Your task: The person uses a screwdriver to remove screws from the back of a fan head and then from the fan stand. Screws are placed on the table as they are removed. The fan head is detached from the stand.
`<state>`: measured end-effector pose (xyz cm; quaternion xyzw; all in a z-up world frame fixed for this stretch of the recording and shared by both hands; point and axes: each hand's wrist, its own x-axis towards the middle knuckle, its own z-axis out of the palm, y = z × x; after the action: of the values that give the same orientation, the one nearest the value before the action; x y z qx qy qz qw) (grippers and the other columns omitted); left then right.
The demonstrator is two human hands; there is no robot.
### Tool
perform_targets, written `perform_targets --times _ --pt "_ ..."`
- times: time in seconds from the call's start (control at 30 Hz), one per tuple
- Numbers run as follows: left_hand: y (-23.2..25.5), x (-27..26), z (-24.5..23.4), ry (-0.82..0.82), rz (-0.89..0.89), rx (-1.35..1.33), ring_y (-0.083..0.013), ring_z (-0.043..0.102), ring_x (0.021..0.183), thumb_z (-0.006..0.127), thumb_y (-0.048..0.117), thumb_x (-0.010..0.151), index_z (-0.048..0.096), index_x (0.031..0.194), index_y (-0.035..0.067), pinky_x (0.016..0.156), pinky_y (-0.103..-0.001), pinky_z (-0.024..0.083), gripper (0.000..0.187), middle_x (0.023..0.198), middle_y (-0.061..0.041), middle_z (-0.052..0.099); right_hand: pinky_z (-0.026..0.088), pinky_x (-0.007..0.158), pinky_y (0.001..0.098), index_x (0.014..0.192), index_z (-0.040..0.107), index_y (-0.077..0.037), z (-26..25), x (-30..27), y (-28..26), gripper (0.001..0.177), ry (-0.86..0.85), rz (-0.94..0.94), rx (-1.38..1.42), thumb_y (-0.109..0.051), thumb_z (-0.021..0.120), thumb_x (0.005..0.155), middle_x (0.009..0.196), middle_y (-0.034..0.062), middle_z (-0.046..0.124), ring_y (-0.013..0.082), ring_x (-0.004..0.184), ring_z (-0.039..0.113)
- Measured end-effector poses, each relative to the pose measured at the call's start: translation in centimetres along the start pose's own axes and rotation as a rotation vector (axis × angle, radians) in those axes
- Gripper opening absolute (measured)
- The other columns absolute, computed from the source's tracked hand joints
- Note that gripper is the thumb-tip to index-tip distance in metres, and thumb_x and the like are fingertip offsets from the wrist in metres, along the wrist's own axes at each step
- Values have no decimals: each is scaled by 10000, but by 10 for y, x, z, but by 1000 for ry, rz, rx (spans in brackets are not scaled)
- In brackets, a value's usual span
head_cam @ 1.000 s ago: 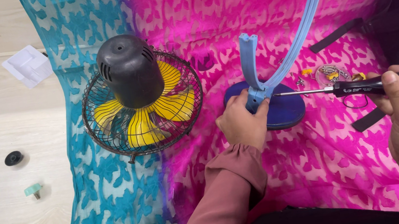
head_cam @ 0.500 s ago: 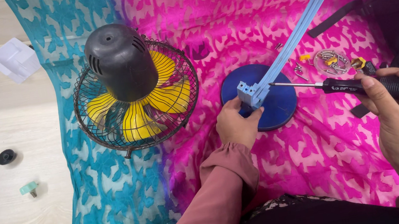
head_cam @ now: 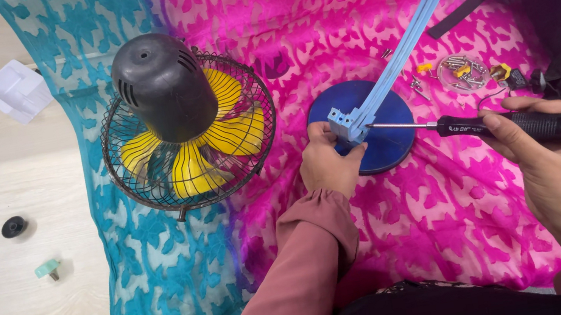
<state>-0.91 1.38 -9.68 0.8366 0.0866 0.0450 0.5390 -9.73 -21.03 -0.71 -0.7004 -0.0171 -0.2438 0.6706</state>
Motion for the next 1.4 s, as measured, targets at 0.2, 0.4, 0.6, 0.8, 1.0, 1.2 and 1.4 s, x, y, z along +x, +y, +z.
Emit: perform_targets --times 0.2,0.4,0.6,0.8,1.0,1.2,1.4 --pt "1 0 5 41 -18 -23 -300 742 1006 904 248 662 512 1183 95 851 -413 564 669 1097 -123 763 634 988 384 1169 386 -22 -12 9 11 355 -47 9 52 126 690 1063 1195 209 665 264 1113 735" --pt "17 -4 8 150 -13 6 -311 739 974 875 252 701 547 1191 85 844 -432 547 613 1054 -95 791 646 879 361 1194 389 -11 -21 26 9 339 -82 35 85 114 688 1095 1181 216 672 256 1013 728" --pt "52 9 14 399 195 -30 -277 755 920 818 323 773 687 1205 82 884 -432 505 512 1024 -111 775 666 1035 446 1277 440 -45 -31 48 -2 284 -70 79 243 33 662 1117 1090 137 654 216 1061 718" --pt "86 13 7 391 53 63 -254 734 814 760 384 796 762 1143 159 859 -445 402 413 863 -63 776 646 1058 500 1258 462 -45 -26 64 -12 230 -30 149 369 24 624 1109 1124 102 650 205 1076 713" --pt "103 16 2 304 24 71 -241 700 713 770 349 766 794 957 216 820 -448 384 233 707 -18 736 637 1107 506 1243 443 -42 -14 63 -18 234 -58 42 304 95 582 1113 1129 119 633 195 1052 692" --pt "105 19 -5 216 1 62 -241 688 679 785 383 760 770 799 191 828 -456 358 197 660 -11 725 646 1080 479 1279 420 -49 -5 56 -26 272 -21 10 244 96 566 1100 1181 148 627 220 1082 704" --pt "100 21 -8 192 8 58 -245 698 702 778 363 767 783 814 204 849 -460 364 166 686 -11 734 644 1074 465 1267 412 -52 2 50 -25 274 -4 -21 225 95 563 1091 1266 151 616 226 1145 699"
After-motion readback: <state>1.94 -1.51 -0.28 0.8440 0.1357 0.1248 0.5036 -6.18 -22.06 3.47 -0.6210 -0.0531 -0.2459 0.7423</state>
